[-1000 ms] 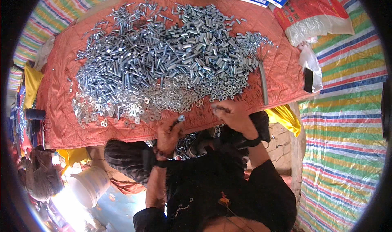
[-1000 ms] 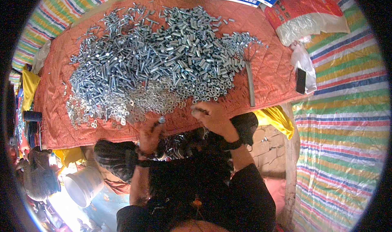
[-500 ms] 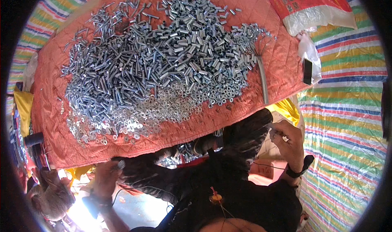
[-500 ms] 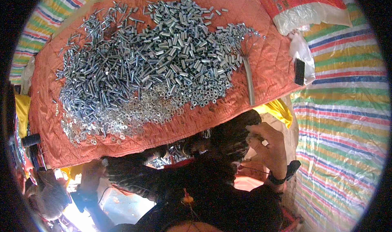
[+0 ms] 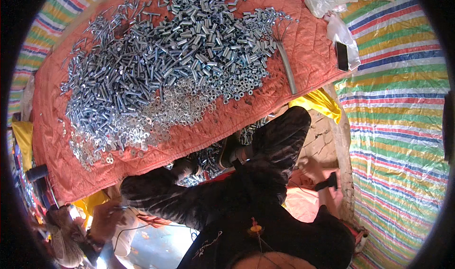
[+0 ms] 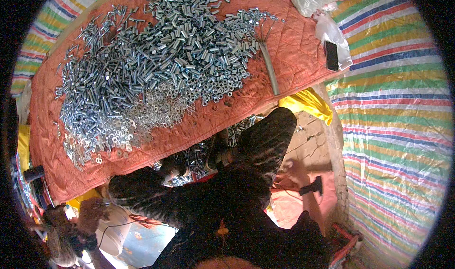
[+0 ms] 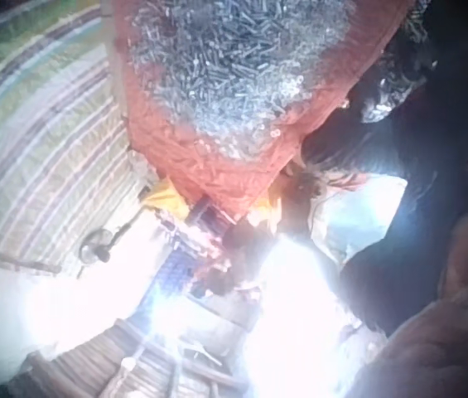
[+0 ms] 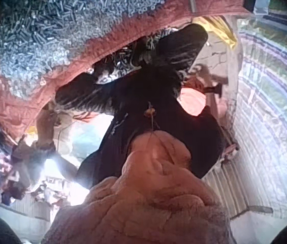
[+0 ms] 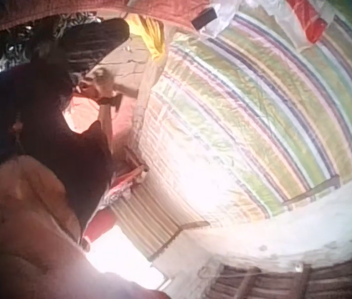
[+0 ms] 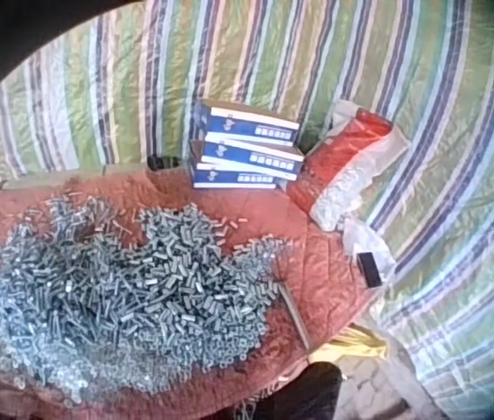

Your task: Assembling nuts and washers onto metal bolts from a large pile.

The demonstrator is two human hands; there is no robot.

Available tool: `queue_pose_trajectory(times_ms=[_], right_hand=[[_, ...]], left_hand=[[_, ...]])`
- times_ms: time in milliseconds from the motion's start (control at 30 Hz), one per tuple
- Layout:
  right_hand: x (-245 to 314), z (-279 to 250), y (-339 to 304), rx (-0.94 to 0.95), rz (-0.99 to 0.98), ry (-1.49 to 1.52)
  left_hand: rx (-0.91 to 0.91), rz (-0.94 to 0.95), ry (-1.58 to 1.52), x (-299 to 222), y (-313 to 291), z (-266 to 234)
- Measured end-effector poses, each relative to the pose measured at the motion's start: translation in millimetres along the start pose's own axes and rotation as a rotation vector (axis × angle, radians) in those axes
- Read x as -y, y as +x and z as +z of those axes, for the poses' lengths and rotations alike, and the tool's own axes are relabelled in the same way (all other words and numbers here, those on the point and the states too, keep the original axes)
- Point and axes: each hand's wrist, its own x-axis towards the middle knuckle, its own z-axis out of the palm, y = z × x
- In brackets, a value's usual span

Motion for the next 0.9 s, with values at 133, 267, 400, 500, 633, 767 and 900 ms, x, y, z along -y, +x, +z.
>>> queue_pose_trajectory(times_ms=[133, 267, 400, 500, 633, 767, 900], right_hand=[[-123.6, -71.6, -34.3, -0.056, 0.117, -0.775], [-154.7, 30.4, -47.8, -0.171, 0.035, -0.764], [-129.5, 89.4, -63.1, -0.213, 0.028, -0.276], [-102.0, 120.8, -85.3, -0.182, 0.033, -1.321], [-89.4, 106.4, -89.1, -0.061, 0.185, -1.880], [-71.1, 159.3, -84.3, 0.048, 0.094, -1.909], [-51.2, 166.9, -79.2, 0.182, 0.337, -1.995]], left_hand=[[0.040, 0.006, -0.734, 64.5, 2.6, 58.9], [0.076, -0.129, -0.182, 154.5, -5.2, 102.4], [-0.009, -0.233, -0.602, 274.9, -2.8, 172.4], [-0.095, -0.307, -1.124, 304.9, -0.6, 236.8], [-0.251, -0.362, -1.067, 305.0, 22.4, 296.6], [-0.293, -0.490, -1.072, 291.6, 41.3, 317.4], [-0.232, -0.619, -1.022, 282.0, 35.8, 314.0]])
